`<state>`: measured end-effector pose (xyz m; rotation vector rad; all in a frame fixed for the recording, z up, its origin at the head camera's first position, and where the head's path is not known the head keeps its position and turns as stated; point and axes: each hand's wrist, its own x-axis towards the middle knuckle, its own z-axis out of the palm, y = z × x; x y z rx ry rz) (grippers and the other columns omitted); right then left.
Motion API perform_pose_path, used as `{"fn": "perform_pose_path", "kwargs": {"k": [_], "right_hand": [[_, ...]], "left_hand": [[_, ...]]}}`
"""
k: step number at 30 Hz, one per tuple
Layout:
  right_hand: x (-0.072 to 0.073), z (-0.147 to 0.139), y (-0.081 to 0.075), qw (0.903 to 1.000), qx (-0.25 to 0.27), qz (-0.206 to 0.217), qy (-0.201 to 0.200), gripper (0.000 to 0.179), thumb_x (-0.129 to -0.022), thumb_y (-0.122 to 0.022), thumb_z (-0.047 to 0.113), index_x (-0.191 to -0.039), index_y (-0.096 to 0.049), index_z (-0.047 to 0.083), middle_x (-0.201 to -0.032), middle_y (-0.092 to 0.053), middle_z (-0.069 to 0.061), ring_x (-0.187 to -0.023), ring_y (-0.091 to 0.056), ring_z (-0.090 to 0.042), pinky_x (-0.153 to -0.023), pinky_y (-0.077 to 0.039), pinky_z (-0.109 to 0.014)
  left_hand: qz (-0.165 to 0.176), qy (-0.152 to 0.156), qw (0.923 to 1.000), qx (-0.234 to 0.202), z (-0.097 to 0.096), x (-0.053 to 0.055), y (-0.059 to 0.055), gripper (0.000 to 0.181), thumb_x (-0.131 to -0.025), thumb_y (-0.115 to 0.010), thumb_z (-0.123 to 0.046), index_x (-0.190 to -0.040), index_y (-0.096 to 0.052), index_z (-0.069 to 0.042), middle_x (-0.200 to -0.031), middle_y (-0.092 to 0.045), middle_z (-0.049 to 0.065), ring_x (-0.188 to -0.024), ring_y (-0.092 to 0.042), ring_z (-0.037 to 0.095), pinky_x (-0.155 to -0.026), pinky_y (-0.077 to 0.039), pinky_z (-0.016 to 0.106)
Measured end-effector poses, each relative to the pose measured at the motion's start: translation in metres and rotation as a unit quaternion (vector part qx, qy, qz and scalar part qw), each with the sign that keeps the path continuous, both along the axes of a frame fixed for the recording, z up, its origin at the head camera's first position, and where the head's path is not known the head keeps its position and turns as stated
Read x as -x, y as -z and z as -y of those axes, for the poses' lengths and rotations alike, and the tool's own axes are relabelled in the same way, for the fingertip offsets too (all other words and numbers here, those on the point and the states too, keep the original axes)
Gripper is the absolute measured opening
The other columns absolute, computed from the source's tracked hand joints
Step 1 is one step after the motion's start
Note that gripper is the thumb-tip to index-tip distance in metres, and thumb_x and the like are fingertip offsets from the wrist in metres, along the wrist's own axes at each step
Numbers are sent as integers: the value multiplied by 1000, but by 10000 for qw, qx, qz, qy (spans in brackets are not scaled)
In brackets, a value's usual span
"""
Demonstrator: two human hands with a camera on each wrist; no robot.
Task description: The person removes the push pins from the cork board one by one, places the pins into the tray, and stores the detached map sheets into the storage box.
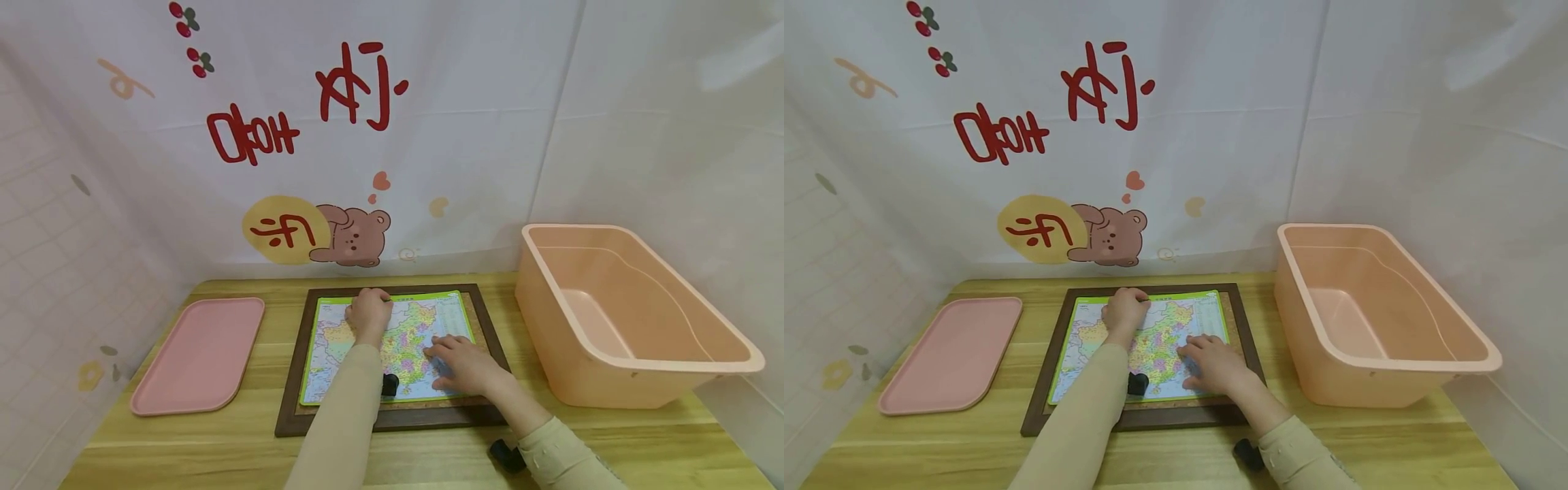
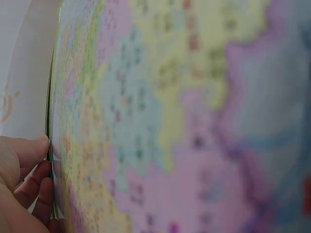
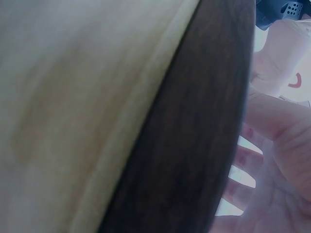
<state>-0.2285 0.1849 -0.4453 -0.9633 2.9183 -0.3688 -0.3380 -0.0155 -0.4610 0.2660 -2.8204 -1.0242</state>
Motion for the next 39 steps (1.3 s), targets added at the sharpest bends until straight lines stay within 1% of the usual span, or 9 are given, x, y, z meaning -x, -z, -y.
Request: {"fn": "perform_pose_path", "kwargs": {"k": [7, 16, 21, 27, 31, 33, 39], "right_hand": [[0, 1, -1, 10000, 20, -30, -54, 58, -84, -80, 33, -133, -61, 8, -139, -52, -20, -123, -50, -46, -95, -46, -60], [-1, 0, 0, 10000, 70, 30, 7, 57, -84, -80, 32, -132, -61, 8, -139, -52, -20, -125, -48, -46, -97, -44, -59], [-1, 0, 0, 10000, 48, 38, 24, 57, -84, -80, 33, -133, -61, 9, -140, -52, -19, -125, -48, -45, -98, -44, -59], [-2, 0, -1, 10000, 42, 34, 42, 58, -84, -80, 33, -133, -61, 9, -140, -52, -19, -125, -48, -45, -97, -44, -60], [-2, 0, 0, 10000, 42, 23, 44, 58, -84, -80, 32, -133, -61, 8, -140, -52, -19, -125, -48, -46, -97, -44, -60], [-2, 0, 0, 10000, 64, 33, 30, 58, -84, -80, 32, -133, -61, 8, -139, -52, -20, -125, -48, -46, -97, -44, -60], [-1, -1, 2, 10000, 58, -6, -13, 57, -84, -80, 32, -132, -61, 8, -139, -52, -20, -123, -49, -46, -95, -45, -60]], "left_hand": [[29, -125, 9999, 2, -1, 2, -2, 8, -94, -70, -23, -89, -74, -18, -99, -63, 3, -98, -55, 30, -96, -35, 54], [32, -252, 9997, 5, -3, 3, -2, 11, -94, -70, -22, -84, -73, -18, -97, -65, 3, -99, -55, 30, -95, -35, 54], [9, -268, 9996, -55, -3, 7, 1, 13, -94, -70, -22, -82, -73, -18, -94, -66, 2, -98, -55, 31, -97, -34, 55], [52, -357, 9992, -186, -4, 8, -1, 14, -93, -71, -21, -79, -73, -17, -90, -68, 1, -99, -56, 31, -99, -32, 56], [80, -460, 9988, -172, -4, 9, -1, 16, -92, -71, -20, -76, -72, -17, -88, -68, 0, -99, -56, 31, -101, -31, 57], [148, -507, 9985, -157, -5, 10, -1, 19, -92, -70, -20, -74, -71, -17, -86, -68, 0, -99, -56, 30, -102, -31, 56], [227, -589, 9979, -114, -6, 9, -4, 23, -93, -68, -19, -70, -68, -17, -83, -66, 0, -98, -56, 30, -101, -31, 55]]}}
